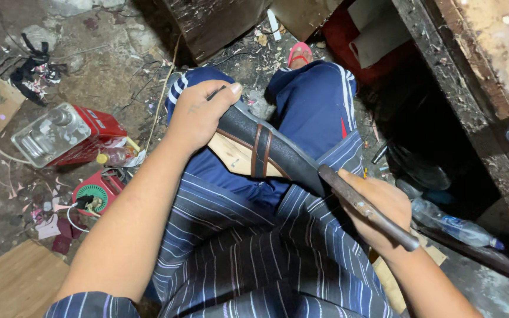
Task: The person sits on the floor holding a sandal in their lap and uses a knife to trim and scrape excess material from the sole edge, rotating the sandal to work around it. They then place the finished sandal on a rack and pick up another sandal to continue trimming.
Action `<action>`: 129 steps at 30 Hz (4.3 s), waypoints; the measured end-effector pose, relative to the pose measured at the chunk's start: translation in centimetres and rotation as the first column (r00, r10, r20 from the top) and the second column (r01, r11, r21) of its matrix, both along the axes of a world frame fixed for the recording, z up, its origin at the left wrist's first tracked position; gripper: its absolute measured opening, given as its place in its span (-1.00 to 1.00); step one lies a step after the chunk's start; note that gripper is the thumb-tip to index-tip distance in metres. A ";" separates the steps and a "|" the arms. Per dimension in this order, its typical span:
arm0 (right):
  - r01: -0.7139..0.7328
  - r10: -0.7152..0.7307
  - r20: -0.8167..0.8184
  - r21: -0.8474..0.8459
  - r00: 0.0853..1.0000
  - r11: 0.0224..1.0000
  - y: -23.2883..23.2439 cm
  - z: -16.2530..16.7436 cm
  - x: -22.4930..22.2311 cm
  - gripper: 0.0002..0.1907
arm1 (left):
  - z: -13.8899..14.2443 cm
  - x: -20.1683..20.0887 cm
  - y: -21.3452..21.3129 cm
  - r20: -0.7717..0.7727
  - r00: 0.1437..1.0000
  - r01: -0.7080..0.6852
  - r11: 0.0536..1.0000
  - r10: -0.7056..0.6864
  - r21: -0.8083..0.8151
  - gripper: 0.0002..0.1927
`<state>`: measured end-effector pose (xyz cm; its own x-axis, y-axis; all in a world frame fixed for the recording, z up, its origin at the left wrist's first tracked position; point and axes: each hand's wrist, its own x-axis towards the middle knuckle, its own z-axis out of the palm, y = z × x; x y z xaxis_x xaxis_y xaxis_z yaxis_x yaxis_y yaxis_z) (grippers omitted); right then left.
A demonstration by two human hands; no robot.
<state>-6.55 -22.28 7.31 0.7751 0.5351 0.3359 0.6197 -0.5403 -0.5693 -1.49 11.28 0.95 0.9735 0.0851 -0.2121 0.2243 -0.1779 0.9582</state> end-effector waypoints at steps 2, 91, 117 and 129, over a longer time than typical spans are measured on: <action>-0.011 0.013 0.030 -0.047 0.999 0.999 0.9 0.0 0.8 -0.63 | 0.1 0.0 0.1 0.016 1.000 0.003 1.000 -0.004 0.016 -0.62; 0.062 0.029 -0.696 0.105 0.718 0.993 22.5 -3.0 13.3 -0.52 | 0.9 -0.1 2.2 -0.054 0.998 0.026 0.968 -0.013 0.249 -0.42; -0.058 0.135 -0.315 0.242 0.939 0.969 5.6 11.7 3.1 -0.53 | 18.6 -3.6 1.5 0.279 0.843 0.307 0.838 -0.460 0.452 -0.44; -0.176 0.236 0.266 -0.231 0.935 0.957 9.1 10.5 4.0 -0.59 | 15.3 -2.5 -0.5 0.250 0.911 0.193 0.876 -0.327 0.442 -0.66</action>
<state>-2.55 -13.19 17.78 0.5268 0.7516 0.3971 0.8500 -0.4671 -0.2436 -3.96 10.82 16.28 0.9808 -0.1686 0.0980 -0.1780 -0.5685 0.8032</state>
